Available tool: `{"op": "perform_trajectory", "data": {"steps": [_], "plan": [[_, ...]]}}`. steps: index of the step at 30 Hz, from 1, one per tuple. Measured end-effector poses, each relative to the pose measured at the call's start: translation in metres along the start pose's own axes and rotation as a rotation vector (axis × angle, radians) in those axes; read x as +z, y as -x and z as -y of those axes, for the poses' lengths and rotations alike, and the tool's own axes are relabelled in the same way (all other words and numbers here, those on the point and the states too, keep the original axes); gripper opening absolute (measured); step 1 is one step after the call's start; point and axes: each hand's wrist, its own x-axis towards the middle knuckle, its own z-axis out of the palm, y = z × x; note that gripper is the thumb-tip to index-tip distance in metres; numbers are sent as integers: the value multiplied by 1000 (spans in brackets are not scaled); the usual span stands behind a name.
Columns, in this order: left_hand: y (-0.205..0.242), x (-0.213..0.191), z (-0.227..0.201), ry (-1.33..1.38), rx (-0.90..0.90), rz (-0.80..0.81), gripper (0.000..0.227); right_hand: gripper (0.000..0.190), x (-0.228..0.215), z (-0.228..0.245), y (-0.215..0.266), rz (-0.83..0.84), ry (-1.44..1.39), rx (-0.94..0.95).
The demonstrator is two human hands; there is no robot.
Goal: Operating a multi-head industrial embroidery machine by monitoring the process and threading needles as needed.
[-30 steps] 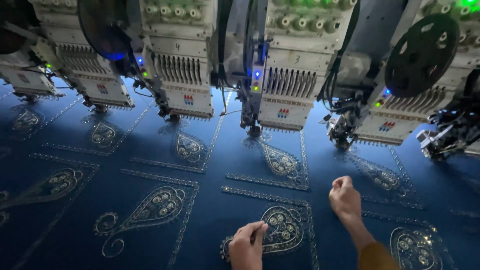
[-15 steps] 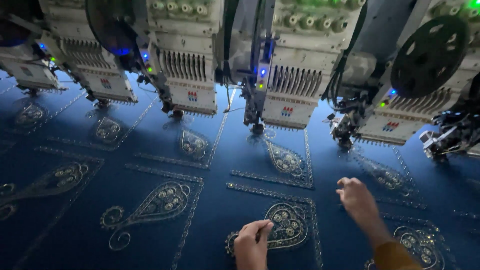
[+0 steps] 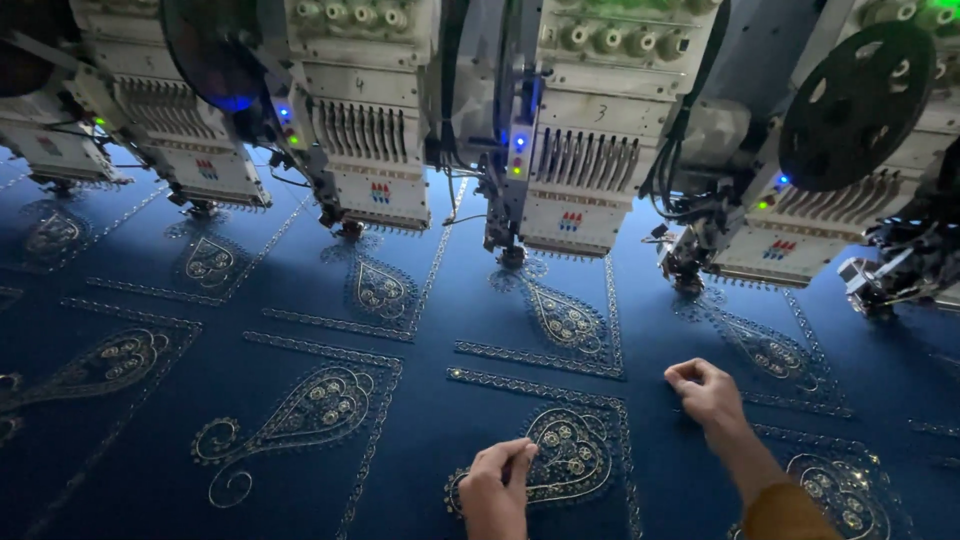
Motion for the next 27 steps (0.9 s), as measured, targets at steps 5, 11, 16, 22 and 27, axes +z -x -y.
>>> {"op": "perform_trajectory", "data": {"steps": [5, 11, 16, 22, 27], "plan": [[7, -3, -14, 51, -55, -30, 21, 13, -7, 12, 19, -13, -100, 4], [10, -14, -31, 106, -29, -66, 23, 16, -2, 1, 38, 100, 183, -69], [11, -23, -38, 126, 75, -35, 32, 11, 20, 12, 130, 205, -65, -218], [9, -45, -53, -53, 149, 173, 29, 18, 40, 55, 206, 159, -144, -108], [3, -20, -53, -342, 299, 208, 17, 16, 48, 56, 213, 18, -174, -58]]}}
